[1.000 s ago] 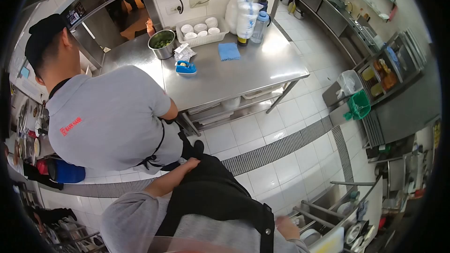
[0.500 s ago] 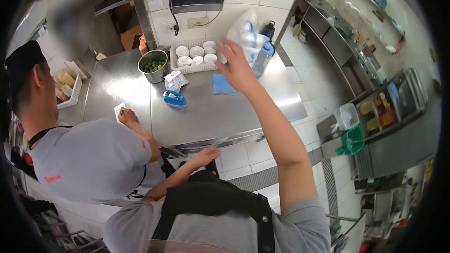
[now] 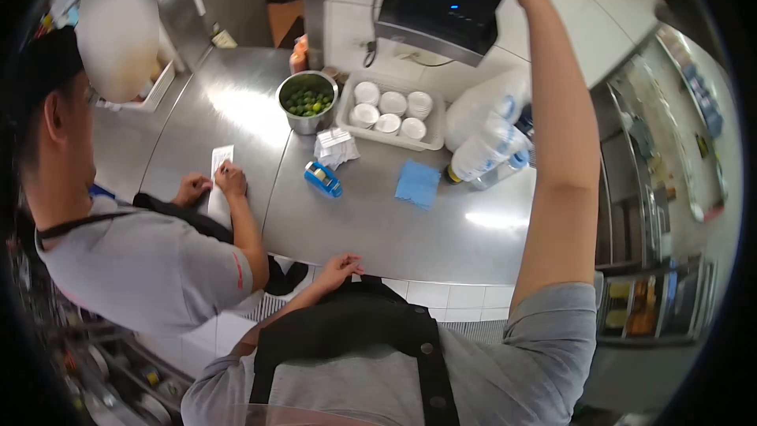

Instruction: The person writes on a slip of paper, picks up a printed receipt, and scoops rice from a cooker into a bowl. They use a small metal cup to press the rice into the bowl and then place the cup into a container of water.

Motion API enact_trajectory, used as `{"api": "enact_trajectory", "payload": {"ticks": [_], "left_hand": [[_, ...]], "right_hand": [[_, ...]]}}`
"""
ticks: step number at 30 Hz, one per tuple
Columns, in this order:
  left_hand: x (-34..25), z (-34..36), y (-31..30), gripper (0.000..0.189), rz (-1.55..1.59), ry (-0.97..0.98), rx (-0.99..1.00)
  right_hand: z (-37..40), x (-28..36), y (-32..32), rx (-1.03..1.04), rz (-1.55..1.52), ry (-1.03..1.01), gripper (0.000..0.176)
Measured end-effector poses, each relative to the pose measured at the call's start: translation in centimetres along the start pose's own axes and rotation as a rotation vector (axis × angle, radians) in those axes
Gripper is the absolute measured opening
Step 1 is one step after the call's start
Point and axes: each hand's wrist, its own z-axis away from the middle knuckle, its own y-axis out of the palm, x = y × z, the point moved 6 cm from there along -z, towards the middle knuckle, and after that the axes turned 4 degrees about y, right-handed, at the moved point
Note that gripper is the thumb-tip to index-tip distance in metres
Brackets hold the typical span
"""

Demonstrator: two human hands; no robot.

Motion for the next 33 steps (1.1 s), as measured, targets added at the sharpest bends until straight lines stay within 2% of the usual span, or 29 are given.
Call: {"api": "enact_trajectory", "payload": {"ticks": [1,3,4,5,8,9,10,12,13,14,15,16,19,22,24,25,26,27,29,30,33], "left_hand": [[-0.3,-0.2,0.1,0.03,-0.008,0.01,-0.017],[-0.1,-0.2,0.2,0.03,-0.016,0.017,-0.064],[0.9,-0.7,0.2,0.032,-0.048,0.058,-0.112],[1.9,-0.8,0.2,0.033,-0.084,0.091,-0.161],[-2.0,0.9,1.9,0.042,-0.302,0.05,-0.182],[-3.1,1.1,2.8,0.045,-0.393,0.06,-0.175],[-4.3,1.1,3.5,0.047,-0.485,0.077,-0.159],[-7.0,1.8,5.2,0.048,-0.364,-0.021,-0.114],[-7.8,2.2,6.1,0.048,-0.305,-0.071,-0.088],[-8.6,2.5,6.8,0.05,-0.23,-0.047,-0.082],[-9.2,2.6,7.3,0.052,-0.156,-0.022,-0.077],[-9.6,2.5,7.8,0.053,-0.083,0.005,-0.07],[-8.6,1.8,7.7,0.052,0.085,0.145,-0.147],[-11.8,3.3,7.2,0.047,0.203,0.23,-0.446],[-10.0,4.0,6.5,0.042,0.431,0.194,-0.633],[-9.2,4.4,6.4,0.04,0.546,0.179,-0.729],[-10.3,4.9,6.4,0.028,0.596,0.297,-0.818],[-9.6,5.5,6.0,0.026,0.597,0.302,-0.881],[-8.3,7.5,5.0,0.022,0.599,0.312,-1.015],[-8.4,8.5,5.1,0.022,0.62,0.348,-1.139],[-6.8,12.0,4.9,0.028,0.632,0.252,-1.233]], "right_hand": [[1.6,2.9,-1.7,0.051,-0.419,0.432,0.066],[0.4,1.0,-0.5,-0.015,-0.6,0.255,0.055],[-0.3,0.7,-1.2,-0.125,-0.541,0.037,0.049],[3.1,4.6,-3.9,-0.282,-0.804,-0.085,0.048],[14.6,11.0,-6.2,-0.474,-0.963,-0.039,0.05],[18.5,11.5,-5.2,-0.466,-0.941,-0.048,0.05],[22.6,11.6,-2.5,-0.293,-0.901,-0.132,0.044],[31.4,11.7,3.3,0.055,-0.805,-0.303,0.032],[35.1,13.1,4.3,0.189,-0.887,-0.324,0.025],[39.0,13.3,6.2,0.273,-0.907,-0.384,0.029],[43.2,13.0,8.5,0.48,-0.876,-0.38,0.036],[47.0,13.0,9.3,0.536,-1.014,-0.374,0.04],[54.0,13.1,8.9,0.714,-1.182,-0.323,0.04],[56.9,13.5,9.1,0.798,-1.237,-0.264,0.039],[57.4,13.9,9.2,0.878,-1.258,-0.245,0.038],[57.3,14.2,9.3,0.888,-1.27,-0.275,0.038],[56.3,14.9,9.0,0.897,-1.285,-0.308,0.037],[55.6,15.5,9.2,0.904,-1.301,-0.342,0.037],[55.9,16.9,10.1,1.014,-1.266,-0.517,0.038],[56.4,17.5,10.3,1.067,-1.246,-0.607,0.038],[58.7,20.2,9.7,0.988,-1.3,-0.92,0.042]]}}
